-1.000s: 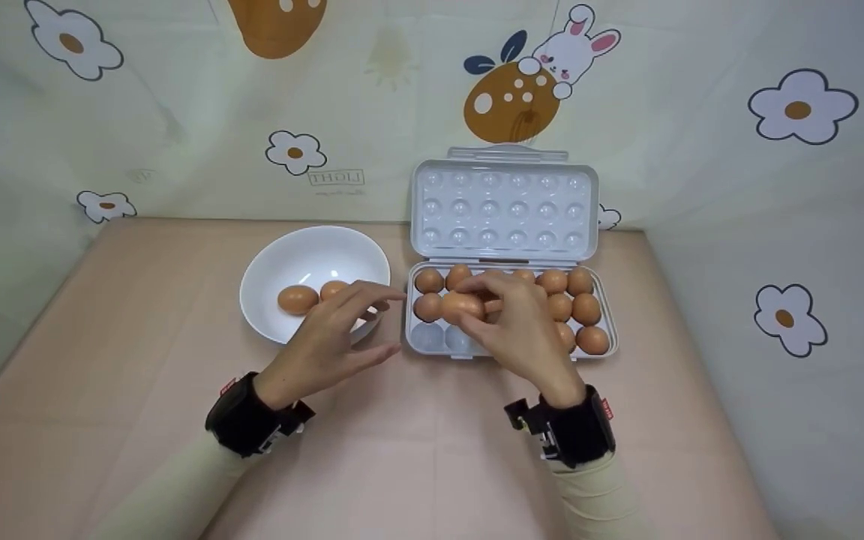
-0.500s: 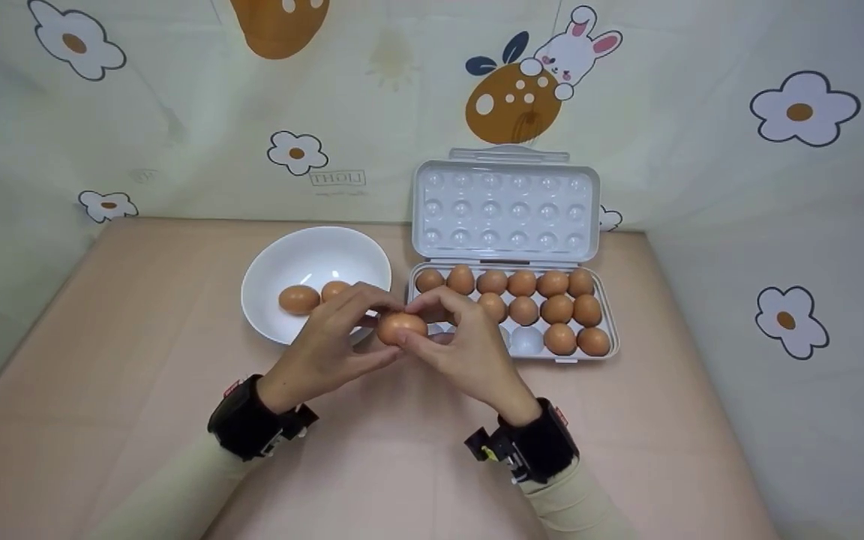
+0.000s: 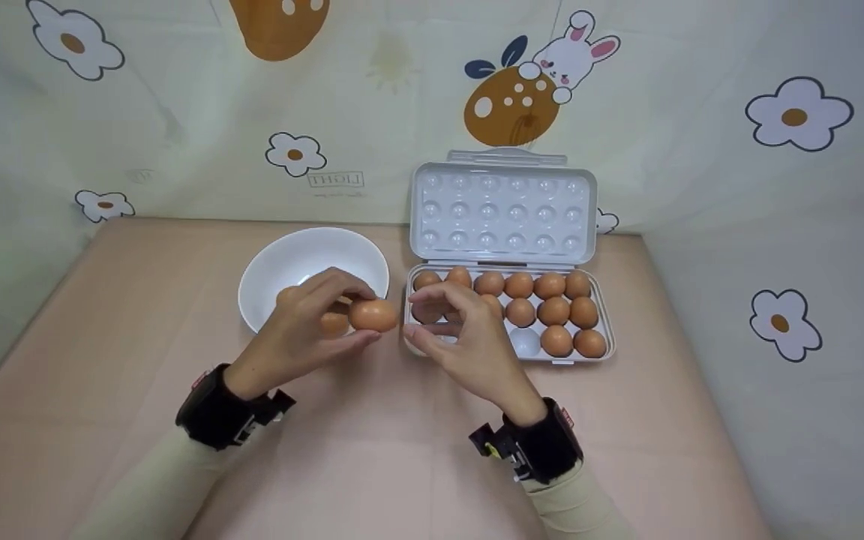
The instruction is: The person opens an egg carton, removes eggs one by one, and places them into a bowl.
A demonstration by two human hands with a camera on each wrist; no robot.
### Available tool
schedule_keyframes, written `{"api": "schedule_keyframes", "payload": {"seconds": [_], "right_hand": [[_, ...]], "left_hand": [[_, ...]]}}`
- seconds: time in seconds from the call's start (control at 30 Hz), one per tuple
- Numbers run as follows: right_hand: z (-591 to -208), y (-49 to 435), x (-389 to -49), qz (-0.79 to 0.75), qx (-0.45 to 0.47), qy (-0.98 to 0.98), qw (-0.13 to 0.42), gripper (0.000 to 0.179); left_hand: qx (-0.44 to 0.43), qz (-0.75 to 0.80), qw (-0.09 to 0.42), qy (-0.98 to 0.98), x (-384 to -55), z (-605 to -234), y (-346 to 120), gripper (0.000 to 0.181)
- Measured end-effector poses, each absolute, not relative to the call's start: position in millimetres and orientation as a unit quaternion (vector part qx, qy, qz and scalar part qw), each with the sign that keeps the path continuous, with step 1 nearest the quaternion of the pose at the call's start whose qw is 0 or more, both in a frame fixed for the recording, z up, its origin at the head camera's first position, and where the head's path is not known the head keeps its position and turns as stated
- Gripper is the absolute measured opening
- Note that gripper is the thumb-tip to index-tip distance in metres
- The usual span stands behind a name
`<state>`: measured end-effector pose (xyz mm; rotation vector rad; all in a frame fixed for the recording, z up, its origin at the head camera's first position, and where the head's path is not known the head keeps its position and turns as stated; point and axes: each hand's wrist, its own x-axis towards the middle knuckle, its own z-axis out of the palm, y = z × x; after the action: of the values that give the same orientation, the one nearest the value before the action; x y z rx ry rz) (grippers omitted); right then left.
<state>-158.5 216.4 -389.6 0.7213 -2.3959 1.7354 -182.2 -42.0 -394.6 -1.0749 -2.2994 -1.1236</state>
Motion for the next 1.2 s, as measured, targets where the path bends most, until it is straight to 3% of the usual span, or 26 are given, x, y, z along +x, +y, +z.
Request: {"api": "schedule_keyframes", "payload": {"seconds": [0.33, 0.7, 1.2], "right_hand": [[-388, 233, -166, 0.494, 0.255, -0.823, 0.113, 0.04], [-389, 244, -172, 0.365, 0.238, -0.889, 0.144, 0.051], [-390, 247, -173, 0.337, 0.232, -0.9, 0.15, 0.043]], "left_hand": [[-0.339, -0.317, 0.159, -0.871, -199, -371, -97, 0.038], [-0.339, -0.221, 0.054, -0.913, -212, -363, -133, 0.034], [-0.327, -0.15, -0.086, -0.929, -236, -370, -136, 0.024]]}}
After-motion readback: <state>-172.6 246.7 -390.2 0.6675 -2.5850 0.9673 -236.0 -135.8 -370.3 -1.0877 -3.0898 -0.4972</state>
